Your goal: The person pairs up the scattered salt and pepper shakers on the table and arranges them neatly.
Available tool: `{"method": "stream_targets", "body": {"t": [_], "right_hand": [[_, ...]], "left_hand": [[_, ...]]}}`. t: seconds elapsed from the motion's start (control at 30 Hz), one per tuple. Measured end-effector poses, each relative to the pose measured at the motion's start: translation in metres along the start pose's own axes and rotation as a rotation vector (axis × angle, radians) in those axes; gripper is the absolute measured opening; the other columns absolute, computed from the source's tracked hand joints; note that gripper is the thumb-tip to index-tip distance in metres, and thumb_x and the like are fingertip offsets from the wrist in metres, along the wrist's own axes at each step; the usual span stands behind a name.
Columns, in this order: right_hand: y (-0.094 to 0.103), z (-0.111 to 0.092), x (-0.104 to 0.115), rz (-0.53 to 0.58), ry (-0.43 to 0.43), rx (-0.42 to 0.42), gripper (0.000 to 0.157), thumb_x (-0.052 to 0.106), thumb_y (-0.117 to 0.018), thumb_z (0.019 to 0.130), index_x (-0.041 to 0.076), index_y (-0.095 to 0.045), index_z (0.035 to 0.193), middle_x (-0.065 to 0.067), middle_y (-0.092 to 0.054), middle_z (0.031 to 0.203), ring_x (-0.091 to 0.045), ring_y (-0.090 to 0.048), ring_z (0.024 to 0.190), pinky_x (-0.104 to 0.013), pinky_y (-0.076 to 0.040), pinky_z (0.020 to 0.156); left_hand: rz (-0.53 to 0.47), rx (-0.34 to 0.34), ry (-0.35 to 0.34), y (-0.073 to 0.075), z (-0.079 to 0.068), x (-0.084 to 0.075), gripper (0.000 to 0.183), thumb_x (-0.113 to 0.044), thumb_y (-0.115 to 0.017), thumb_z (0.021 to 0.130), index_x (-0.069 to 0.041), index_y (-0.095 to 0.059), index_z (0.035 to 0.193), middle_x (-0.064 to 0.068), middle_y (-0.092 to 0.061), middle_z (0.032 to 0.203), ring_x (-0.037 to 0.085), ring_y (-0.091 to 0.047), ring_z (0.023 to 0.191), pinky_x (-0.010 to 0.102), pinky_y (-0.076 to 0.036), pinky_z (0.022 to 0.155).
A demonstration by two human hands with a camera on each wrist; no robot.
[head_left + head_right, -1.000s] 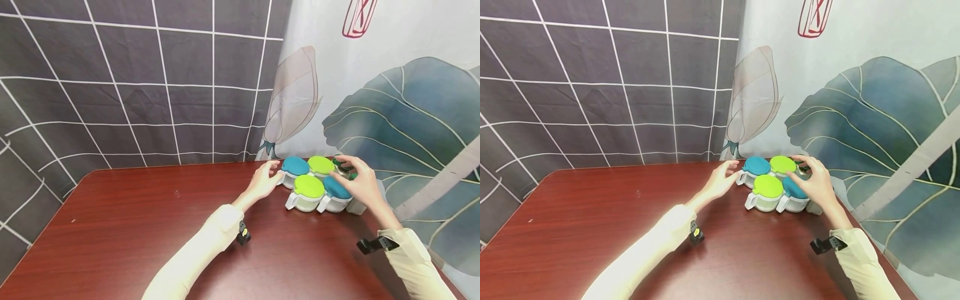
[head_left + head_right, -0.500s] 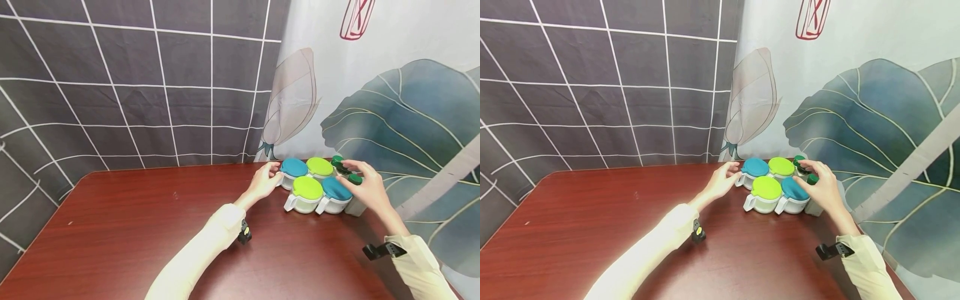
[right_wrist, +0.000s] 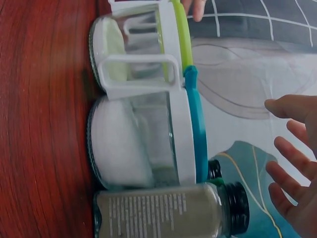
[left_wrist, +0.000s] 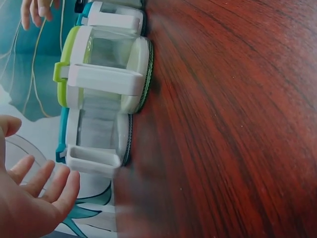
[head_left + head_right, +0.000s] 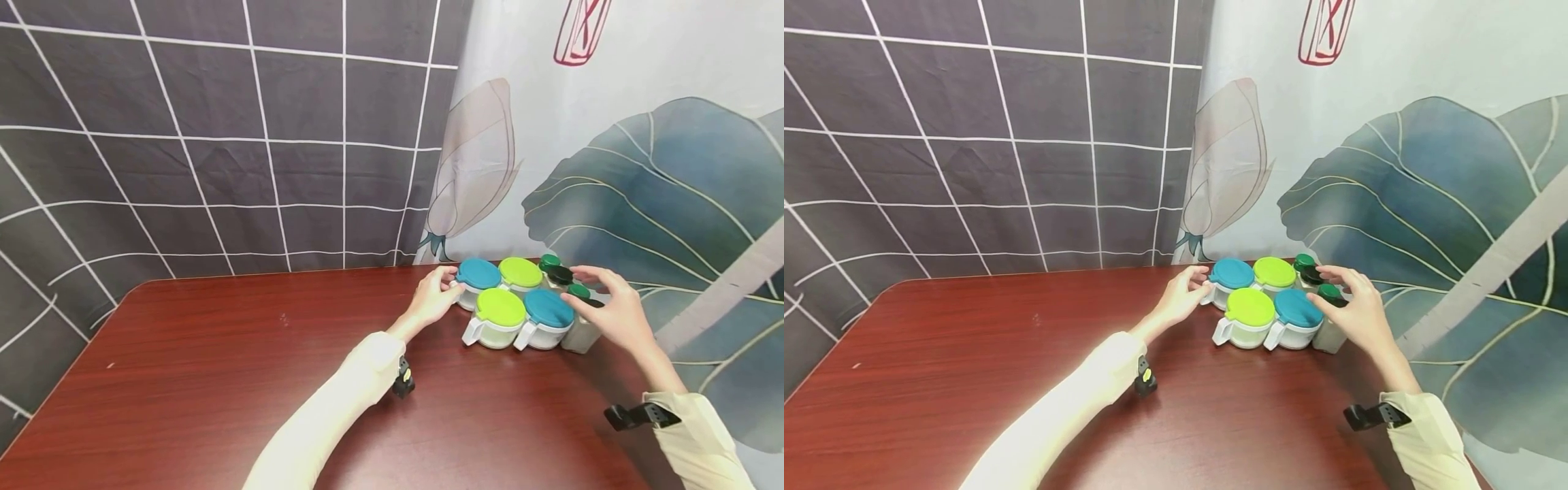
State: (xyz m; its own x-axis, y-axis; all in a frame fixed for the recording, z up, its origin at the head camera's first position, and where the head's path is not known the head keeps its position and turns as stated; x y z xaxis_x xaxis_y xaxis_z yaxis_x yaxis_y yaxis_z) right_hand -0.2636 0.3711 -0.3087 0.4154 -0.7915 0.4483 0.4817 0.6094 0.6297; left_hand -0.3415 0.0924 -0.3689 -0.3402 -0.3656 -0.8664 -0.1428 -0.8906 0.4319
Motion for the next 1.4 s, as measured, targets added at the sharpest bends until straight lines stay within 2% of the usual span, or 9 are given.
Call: {"method": "stream_targets", "body": {"t": [0.13,0.3,0.4,0.7,0.93,1.13,1.4], "right_hand": [[0.005,-0.003,-0.003,-0.01,0.001,0.013,0.052,0.009,-0.082,0.072,0.008,-0.064,0.12,0.007,-0.061,0.103,0.019,-0.044,0.096,-0.004,-0.032,0.079],[0.007,-0.005,-0.009,-0.008,-0.016,0.029,0.054,0.007,-0.082,0.071,0.007,-0.062,0.122,0.032,-0.052,0.104,0.018,-0.044,0.096,-0.004,-0.031,0.079],[0.009,-0.007,-0.012,-0.01,-0.039,0.041,0.056,0.008,-0.082,0.071,0.008,-0.061,0.123,0.038,-0.048,0.105,0.018,-0.044,0.097,-0.004,-0.031,0.079],[0.013,-0.015,-0.021,-0.019,-0.14,0.096,0.058,0.019,-0.082,0.075,0.013,-0.058,0.128,0.038,-0.044,0.105,0.019,-0.04,0.098,-0.005,-0.03,0.077],[0.016,-0.021,-0.025,-0.007,-0.153,0.102,0.059,0.02,-0.081,0.076,0.013,-0.058,0.13,0.035,-0.046,0.107,0.017,-0.041,0.099,-0.006,-0.031,0.077],[0.017,-0.024,-0.028,-0.003,-0.164,0.134,0.061,0.021,-0.081,0.077,0.013,-0.056,0.132,0.036,-0.045,0.108,0.017,-0.042,0.1,-0.006,-0.033,0.076],[0.018,-0.028,-0.037,0.009,-0.163,0.167,0.066,0.02,-0.081,0.076,0.013,-0.052,0.135,0.036,-0.044,0.11,0.018,-0.043,0.1,-0.005,-0.035,0.075]], "left_hand": [[0.012,0.0,0.024,-0.002,0.001,0.003,0.044,-0.025,-0.063,0.09,-0.007,-0.056,0.129,0.014,-0.063,0.122,0.026,-0.063,0.106,0.03,-0.049,0.09],[0.009,0.016,0.054,-0.006,0.002,0.007,0.045,-0.025,-0.061,0.09,-0.007,-0.055,0.131,0.013,-0.061,0.127,0.026,-0.062,0.11,0.031,-0.048,0.093],[-0.011,0.017,0.077,-0.007,0.002,0.008,0.046,-0.025,-0.061,0.09,-0.006,-0.054,0.132,0.013,-0.06,0.13,0.026,-0.062,0.112,0.032,-0.048,0.095],[-0.001,-0.01,0.092,-0.01,0.002,0.009,0.046,-0.025,-0.062,0.09,-0.005,-0.055,0.131,0.012,-0.06,0.13,0.026,-0.061,0.111,0.032,-0.047,0.094],[0.0,0.0,0.112,-0.013,0.003,0.012,0.05,-0.026,-0.062,0.089,-0.005,-0.051,0.134,0.014,-0.056,0.134,0.03,-0.051,0.126,0.042,-0.039,0.106],[-0.001,0.003,0.151,-0.015,0.002,0.018,0.055,-0.027,-0.063,0.088,-0.006,-0.048,0.137,0.014,-0.053,0.139,0.029,-0.048,0.131,0.042,-0.037,0.109],[-0.011,0.008,0.164,-0.016,0.003,0.02,0.057,-0.027,-0.063,0.088,-0.005,-0.047,0.138,0.015,-0.051,0.141,0.029,-0.046,0.132,0.042,-0.037,0.109]]}}
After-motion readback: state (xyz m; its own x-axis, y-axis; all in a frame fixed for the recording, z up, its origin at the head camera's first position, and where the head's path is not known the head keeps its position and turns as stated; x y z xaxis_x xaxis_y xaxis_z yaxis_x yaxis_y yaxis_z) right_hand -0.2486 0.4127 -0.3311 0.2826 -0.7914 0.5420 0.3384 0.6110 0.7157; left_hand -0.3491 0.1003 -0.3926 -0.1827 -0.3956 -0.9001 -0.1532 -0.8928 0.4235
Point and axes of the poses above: each hand's wrist, its own z-axis towards the middle knuckle, its own y-axis out of the back of the hand, x = y × z, the point moved 6 cm from there along z, towards the middle knuckle
